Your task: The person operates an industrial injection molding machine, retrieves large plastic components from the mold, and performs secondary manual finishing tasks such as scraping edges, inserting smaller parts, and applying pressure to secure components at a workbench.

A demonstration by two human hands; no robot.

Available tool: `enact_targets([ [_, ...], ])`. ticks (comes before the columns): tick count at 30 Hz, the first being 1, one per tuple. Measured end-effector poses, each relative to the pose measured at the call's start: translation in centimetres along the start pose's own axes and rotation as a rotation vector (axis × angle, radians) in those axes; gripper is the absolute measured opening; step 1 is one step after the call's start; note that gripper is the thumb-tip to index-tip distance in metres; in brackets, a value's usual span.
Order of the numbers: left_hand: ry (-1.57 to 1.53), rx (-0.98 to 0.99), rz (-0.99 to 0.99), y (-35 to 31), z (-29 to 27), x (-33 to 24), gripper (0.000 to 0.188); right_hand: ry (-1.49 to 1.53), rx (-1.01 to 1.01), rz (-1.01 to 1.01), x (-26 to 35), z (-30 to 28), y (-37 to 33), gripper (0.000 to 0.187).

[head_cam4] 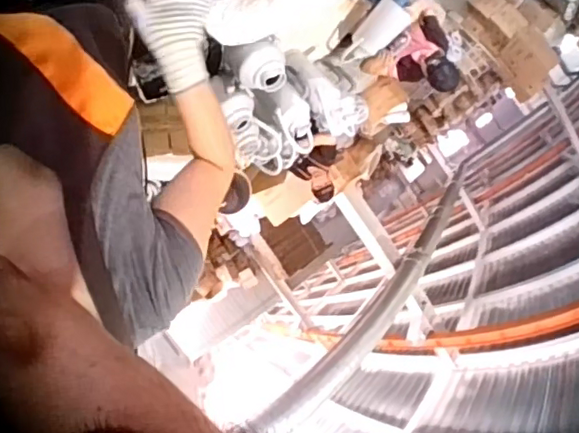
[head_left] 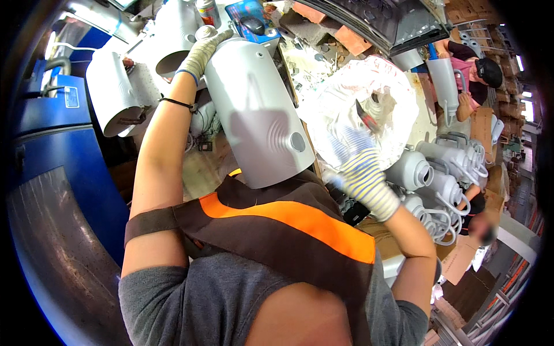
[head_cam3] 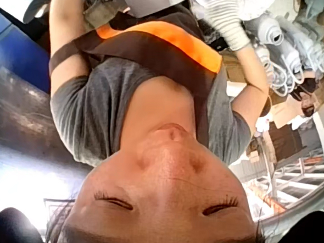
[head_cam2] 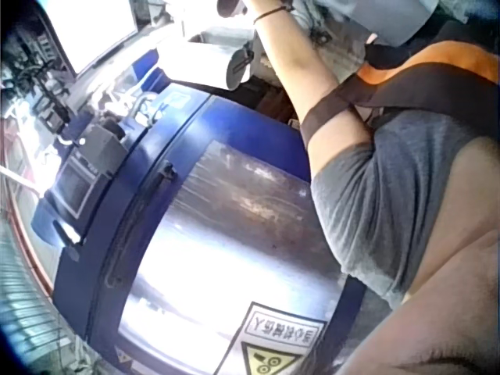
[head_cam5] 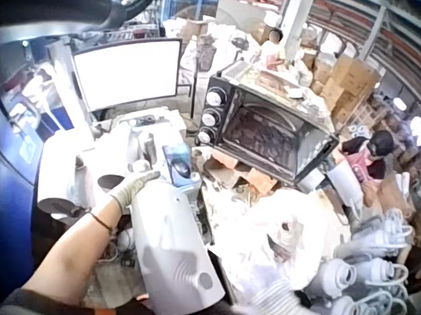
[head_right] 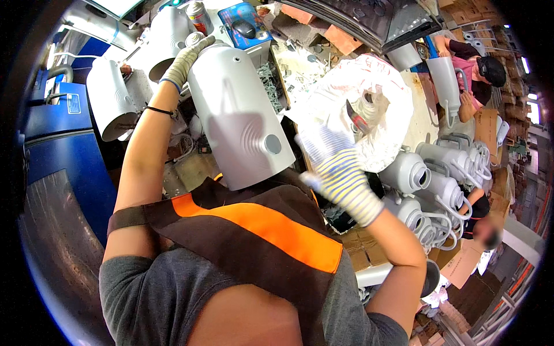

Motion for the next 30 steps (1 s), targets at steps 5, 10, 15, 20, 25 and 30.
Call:
enact_targets([
  [5,-0.085,0.04,0.044,1.3,-1.9,1.1,0.05,0.115,-0.32,-0.159,4.3,3.7,2.1,0.053],
  [10,0.026,-0.015,0.074,-0.8,-0.7,0.0,0.05,0.113,-0.373,-0.268,4.0,3.5,1.8,0.049],
  [15,0.047,-0.002,0.11,-0.2,-1.5,0.4,0.047,-0.24,-0.27,-0.314,4.8,3.9,1.9,0.044],
  [20,0.068,0.06,0.185,0.0,-2.0,1.0,0.046,0.012,-0.242,-0.293,3.6,5.4,2.5,0.045],
  [25,0.062,0.06,0.164,0.2,-1.7,0.2,0.057,0.301,-0.329,-0.166,2.6,4.4,2.3,0.06],
  [30,0.088,-0.032,0.16,-1.4,-1.6,-1.3,0.06,0.345,-0.452,-0.085,3.0,4.6,2.0,0.055],
])
Point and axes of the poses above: each hand's wrist, its own y-axis towards the middle knuckle, its own z-axis out of the palm, x = y × z, the point moved 3 cm from there along y, towards the middle knuckle, and after that the axes turned 10 degrees about -y, right-handed, at the moved point
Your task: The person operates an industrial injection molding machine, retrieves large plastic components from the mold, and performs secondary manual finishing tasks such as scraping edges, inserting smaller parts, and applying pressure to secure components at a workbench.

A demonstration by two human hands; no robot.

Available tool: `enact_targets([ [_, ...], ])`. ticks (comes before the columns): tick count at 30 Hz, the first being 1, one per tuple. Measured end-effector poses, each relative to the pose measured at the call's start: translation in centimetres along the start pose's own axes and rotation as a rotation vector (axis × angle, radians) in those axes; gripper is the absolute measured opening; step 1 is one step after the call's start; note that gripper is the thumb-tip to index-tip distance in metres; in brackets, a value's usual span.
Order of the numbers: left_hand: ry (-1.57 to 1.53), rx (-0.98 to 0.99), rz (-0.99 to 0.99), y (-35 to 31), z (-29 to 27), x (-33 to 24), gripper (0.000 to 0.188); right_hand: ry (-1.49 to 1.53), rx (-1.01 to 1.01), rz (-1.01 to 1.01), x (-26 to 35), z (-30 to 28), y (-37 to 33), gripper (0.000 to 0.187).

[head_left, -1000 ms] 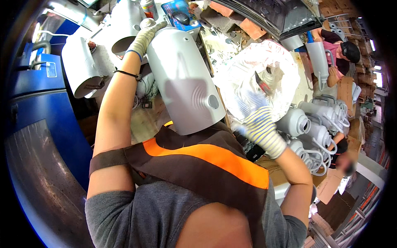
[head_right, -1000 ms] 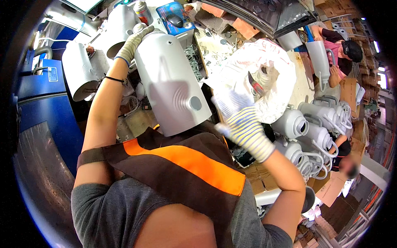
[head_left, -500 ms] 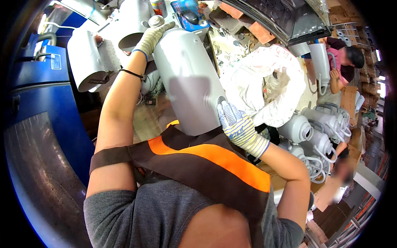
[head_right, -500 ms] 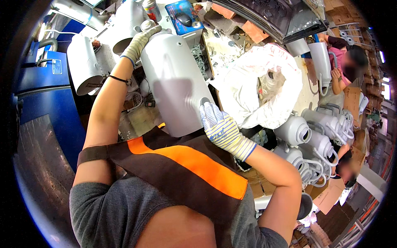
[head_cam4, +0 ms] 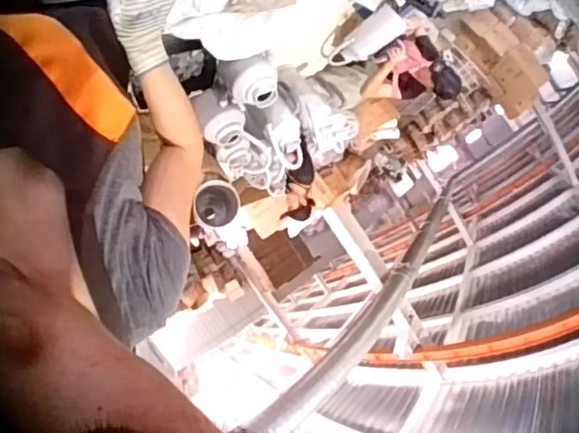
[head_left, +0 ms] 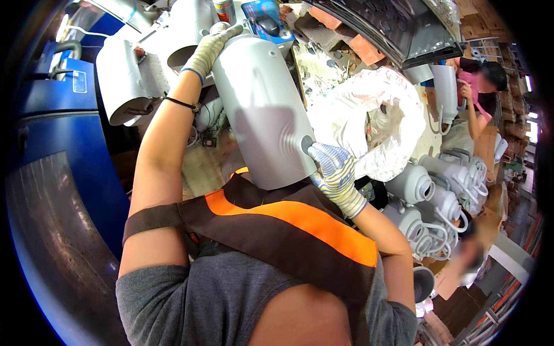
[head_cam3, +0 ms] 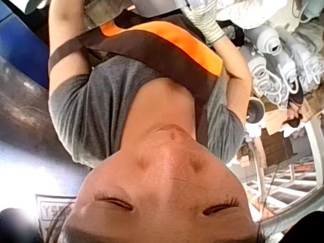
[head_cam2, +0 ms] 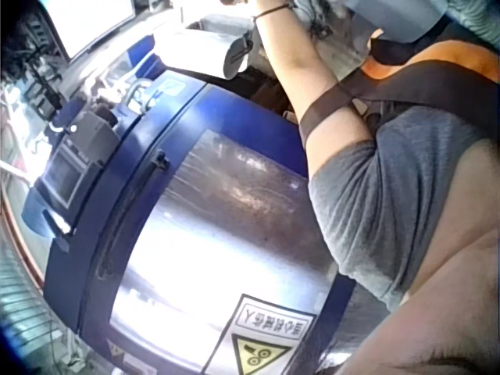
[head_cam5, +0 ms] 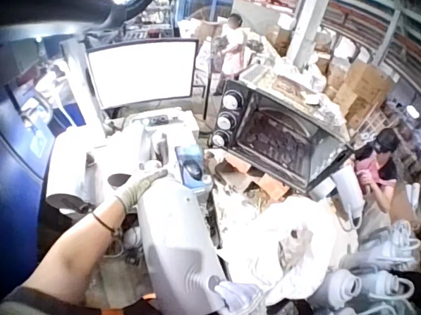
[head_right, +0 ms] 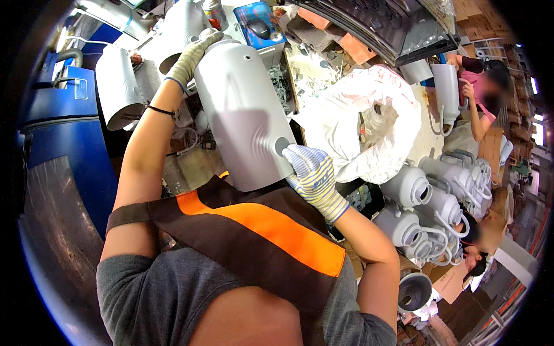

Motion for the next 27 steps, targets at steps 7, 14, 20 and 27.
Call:
enact_targets([
  [7,-0.072,-0.049,-0.026,0.9,-5.5,2.4,0.053,0.098,-0.123,-0.007,-0.1,2.2,0.8,0.042],
  [14,-0.243,-0.238,-0.045,-2.9,-10.8,1.5,0.042,0.078,-0.233,-0.094,1.9,2.8,2.8,0.032],
  [20,-0.271,-0.245,0.043,-5.0,-12.8,0.9,0.045,0.178,-0.103,-0.104,2.0,1.9,4.3,0.037],
  [27,-0.607,-0.025,0.161,-6.5,-11.6,-3.7,0.041,1.967,0.501,1.104,2.3,1.1,3.2,0.05],
])
Point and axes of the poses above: each hand's wrist, its own y-axis towards the middle knuckle, its own z-axis out of the palm, x = y × z, the point moved 3 cm from there along y, towards the middle knuckle, and after that the axes turned 10 degrees about -y, right-handed, at the moved point
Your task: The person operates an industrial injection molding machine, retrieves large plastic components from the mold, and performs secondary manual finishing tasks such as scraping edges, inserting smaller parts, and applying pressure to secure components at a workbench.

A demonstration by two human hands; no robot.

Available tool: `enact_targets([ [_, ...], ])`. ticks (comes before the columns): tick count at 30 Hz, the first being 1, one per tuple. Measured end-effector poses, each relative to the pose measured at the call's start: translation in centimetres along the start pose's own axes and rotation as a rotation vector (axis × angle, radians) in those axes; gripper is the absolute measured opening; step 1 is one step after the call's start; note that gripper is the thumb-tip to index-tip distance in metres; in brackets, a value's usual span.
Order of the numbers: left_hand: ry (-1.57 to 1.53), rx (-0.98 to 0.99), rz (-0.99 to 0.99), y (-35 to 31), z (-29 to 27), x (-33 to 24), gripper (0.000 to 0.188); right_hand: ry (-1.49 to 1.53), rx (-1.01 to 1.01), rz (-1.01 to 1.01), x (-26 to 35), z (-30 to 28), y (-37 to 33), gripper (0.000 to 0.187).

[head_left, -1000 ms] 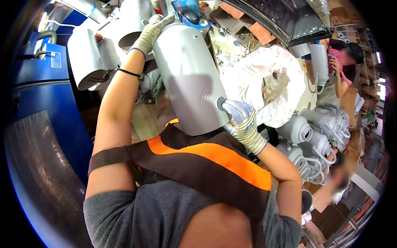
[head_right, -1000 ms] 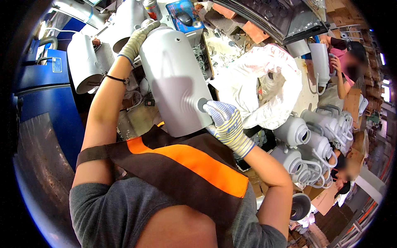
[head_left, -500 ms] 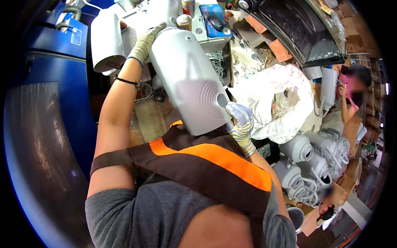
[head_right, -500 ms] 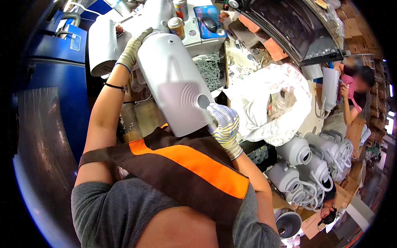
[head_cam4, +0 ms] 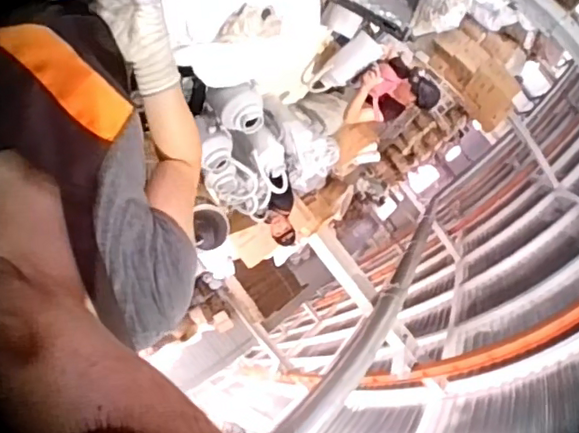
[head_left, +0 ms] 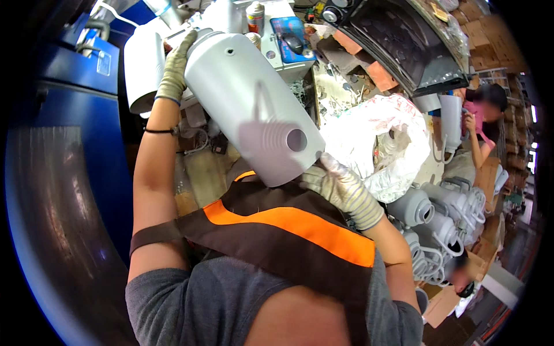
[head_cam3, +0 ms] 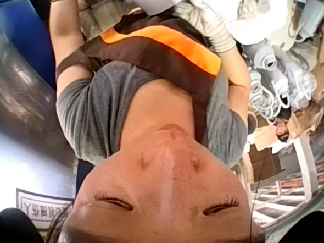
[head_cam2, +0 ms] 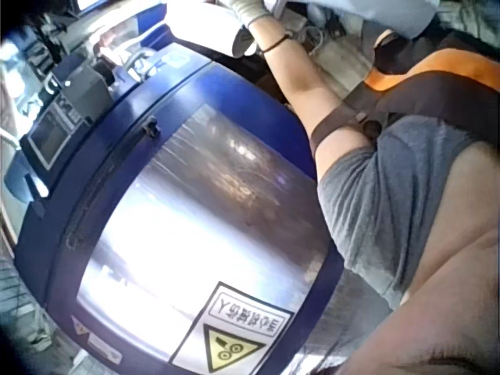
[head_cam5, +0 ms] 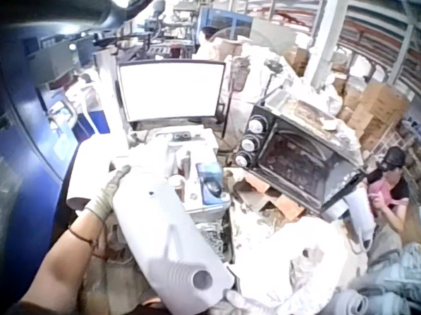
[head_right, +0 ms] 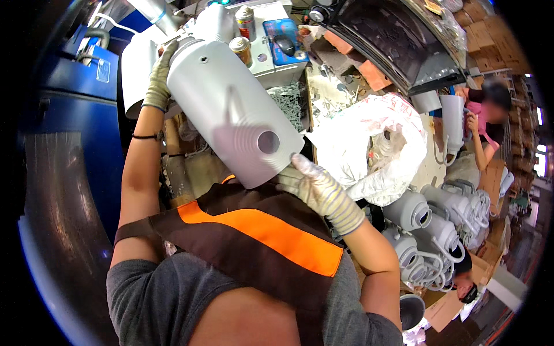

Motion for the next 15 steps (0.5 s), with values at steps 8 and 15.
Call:
enact_targets([
  [8,-0.071,0.152,0.009,0.8,2.4,1.6,0.038,-0.192,-0.107,-0.197,0.3,2.2,-0.8,0.044],
  [15,0.063,0.185,-0.062,2.3,1.6,0.1,0.039,-0.84,-0.638,-0.346,3.6,-15.7,-2.4,0.046],
])
Point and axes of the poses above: each hand's wrist, its own y-axis towards the middle knuckle, its own z-axis out of the palm, x = y × z, the point moved 3 cm from there along y, towards the middle knuckle, and after that the axes turned 10 degrees about -y, right-handed, at the moved point
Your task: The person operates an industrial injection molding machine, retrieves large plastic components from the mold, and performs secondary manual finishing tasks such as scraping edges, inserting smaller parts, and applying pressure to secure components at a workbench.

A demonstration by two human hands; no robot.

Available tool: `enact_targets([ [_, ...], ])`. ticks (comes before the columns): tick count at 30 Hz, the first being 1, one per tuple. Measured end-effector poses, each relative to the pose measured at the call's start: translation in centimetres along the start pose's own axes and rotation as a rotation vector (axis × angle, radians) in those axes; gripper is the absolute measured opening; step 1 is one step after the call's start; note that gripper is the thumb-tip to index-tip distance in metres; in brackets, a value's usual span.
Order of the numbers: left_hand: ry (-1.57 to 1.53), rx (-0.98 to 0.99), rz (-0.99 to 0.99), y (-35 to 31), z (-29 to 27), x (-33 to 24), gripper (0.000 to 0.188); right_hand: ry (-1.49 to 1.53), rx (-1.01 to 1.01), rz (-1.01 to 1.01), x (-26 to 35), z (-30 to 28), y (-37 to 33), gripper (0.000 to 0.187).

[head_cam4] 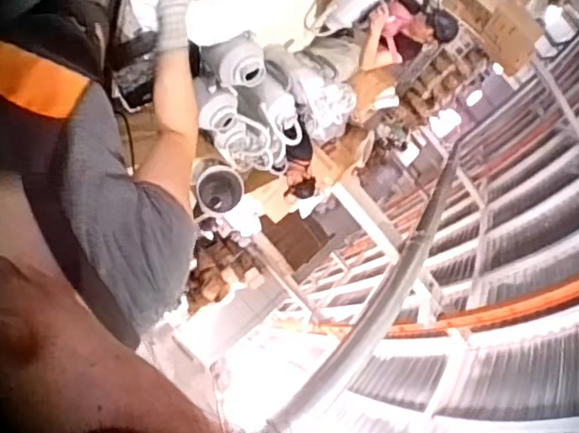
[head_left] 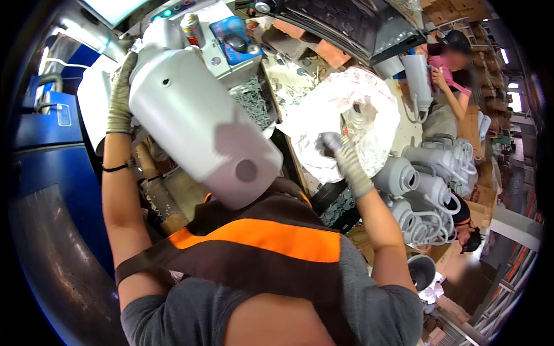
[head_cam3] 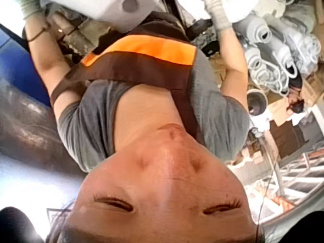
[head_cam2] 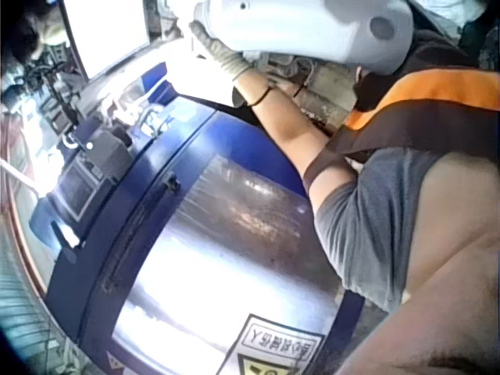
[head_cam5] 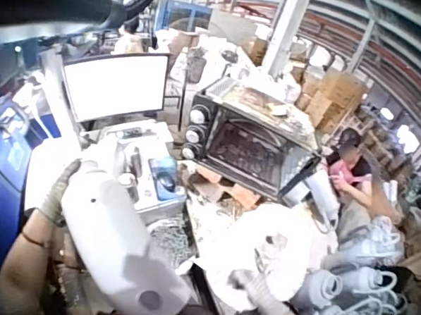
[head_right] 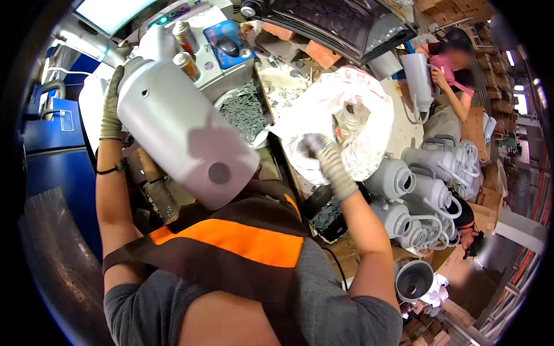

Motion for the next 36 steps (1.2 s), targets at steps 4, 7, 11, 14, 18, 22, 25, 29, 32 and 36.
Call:
enact_targets([
  [4,0.199,-0.037,-0.132,1.0,-2.0,2.0,0.045,-1.196,-0.378,0.04,-17.3,-10.8,10.3,0.042],
  [7,1.57,0.493,0.52,0.3,1.9,0.6,0.04,-0.755,-0.845,-0.317,-22.2,-13.5,13.4,0.051],
  [11,1.693,0.67,0.061,1.3,3.3,0.1,0.048,-1.034,-0.574,0.228,-20.1,-9.5,13.3,0.041],
  [14,1.911,0.527,-0.122,2.5,7.1,1.7,0.038,-1.135,-0.499,0.149,-19.1,-11.1,12.3,0.041],
  [18,1.353,-0.087,-0.46,5.3,7.3,6.0,0.033,-1.245,-0.503,0.153,-15.1,-11.5,8.7,0.04],
  [22,1.809,0.77,0.047,9.6,4.3,9.6,0.035,-0.635,-0.077,0.044,0.2,-3.5,-0.2,0.036],
  [25,1.612,0.366,-0.357,11.6,5.8,12.0,0.03,-0.753,0.126,-0.405,6.7,3.7,-8.3,0.036],
  [29,1.791,0.521,-0.167,13.4,6.9,13.9,0.034,-1.092,0.03,-0.885,7.7,6.9,-10.5,0.046],
  [32,1.901,0.586,-0.079,13.9,7.4,14.7,0.037,-1.182,0.041,-0.905,7.7,7.0,-11.0,0.046],
  [36,2.003,0.647,0.008,13.9,7.5,15.0,0.041,-1.146,-0.01,-0.899,8.4,6.8,-11.1,0.047],
])
Point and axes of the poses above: each hand's wrist, its own y-axis towards the middle knuckle, its own z-axis out of the palm, x = y × z, the point moved 3 cm from there along y, towards the middle knuckle, and after that the axes turned 10 degrees about -y, right-handed, at the moved point
